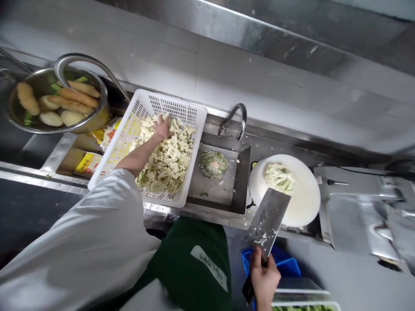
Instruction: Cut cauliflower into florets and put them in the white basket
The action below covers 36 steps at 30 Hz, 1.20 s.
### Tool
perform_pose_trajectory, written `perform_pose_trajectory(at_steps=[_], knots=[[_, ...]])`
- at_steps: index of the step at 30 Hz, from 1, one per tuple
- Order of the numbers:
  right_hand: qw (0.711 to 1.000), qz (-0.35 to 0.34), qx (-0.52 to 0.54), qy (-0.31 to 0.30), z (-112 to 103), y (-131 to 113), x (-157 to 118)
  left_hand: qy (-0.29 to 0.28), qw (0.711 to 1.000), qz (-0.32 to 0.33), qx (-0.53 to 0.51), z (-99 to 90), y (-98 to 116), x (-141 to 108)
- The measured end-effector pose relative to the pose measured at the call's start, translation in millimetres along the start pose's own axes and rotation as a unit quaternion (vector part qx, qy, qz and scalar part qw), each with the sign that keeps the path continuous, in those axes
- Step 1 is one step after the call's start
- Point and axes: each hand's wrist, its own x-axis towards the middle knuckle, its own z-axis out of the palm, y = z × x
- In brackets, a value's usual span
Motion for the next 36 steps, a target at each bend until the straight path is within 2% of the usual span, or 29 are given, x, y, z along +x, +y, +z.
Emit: perform_pose_trajectory(at_steps=[3, 5, 8, 10, 13, 16, 18, 20, 22, 24, 26, 28, 30, 32, 34, 36], knots=[[1.0, 0.023, -0.001, 0.011, -11.0, 8.5, 2.5, 0.032, 0.998, -0.011, -0.05, -18.1, 3.0, -8.4], [1.0, 0.023, 0.0, 0.017, -17.6, 14.3, 9.4, 0.052, 0.996, 0.033, -0.064, -30.6, 2.2, -29.4], [0.999, 0.025, -0.003, 0.029, -26.4, 25.6, 27.5, 0.052, 0.986, 0.126, -0.1, -46.1, 11.0, -77.9], [0.999, 0.03, -0.006, 0.035, -31.8, 33.9, 42.0, 0.053, 0.968, 0.199, -0.142, -51.7, 33.1, -117.6], [0.999, 0.012, -0.003, 0.051, -40.9, 46.7, 65.7, 0.044, 0.926, 0.311, -0.211, -46.6, 91.4, -179.4], [0.998, -0.035, -0.01, 0.059, -53.7, 64.8, 97.5, -0.034, 0.887, 0.392, -0.243, -14.4, 167.5, -231.6], [0.997, -0.05, -0.027, 0.054, -65.1, 82.7, 124.5, -0.082, 0.866, 0.435, -0.234, 23.3, 225.8, -257.1], [0.995, -0.062, -0.068, 0.046, -77.8, 104.6, 156.1, -0.098, 0.857, 0.459, -0.213, 67.5, 289.9, -273.5], [0.989, -0.076, -0.127, 0.029, -90.8, 127.4, 193.0, -0.084, 0.868, 0.449, -0.195, 109.1, 357.8, -280.1], [0.979, -0.094, -0.183, 0.006, -103.3, 146.8, 234.5, -0.055, 0.89, 0.412, -0.185, 141.5, 425.7, -278.3], [0.969, -0.114, -0.22, -0.02, -114.4, 159.3, 278.3, -0.037, 0.914, 0.367, -0.168, 162.7, 488.0, -271.4], [0.961, -0.13, -0.238, -0.051, -123.0, 163.6, 321.9, -0.046, 0.934, 0.334, -0.118, 174.8, 538.1, -262.2], [0.954, -0.148, -0.249, -0.075, -127.6, 160.8, 363.4, -0.074, 0.945, 0.314, -0.044, 180.9, 569.5, -252.3], [0.948, -0.176, -0.251, -0.087, -126.9, 152.8, 400.9, -0.099, 0.943, 0.319, 0.007, 183.0, 579.2, -244.3], [0.94, -0.209, -0.253, -0.093, -121.4, 141.0, 433.3, -0.107, 0.933, 0.343, 0.01, 182.6, 569.8, -241.7], [0.93, -0.249, -0.252, -0.1, -112.9, 125.7, 460.5, -0.085, 0.929, 0.359, -0.018, 180.4, 548.6, -247.0]])
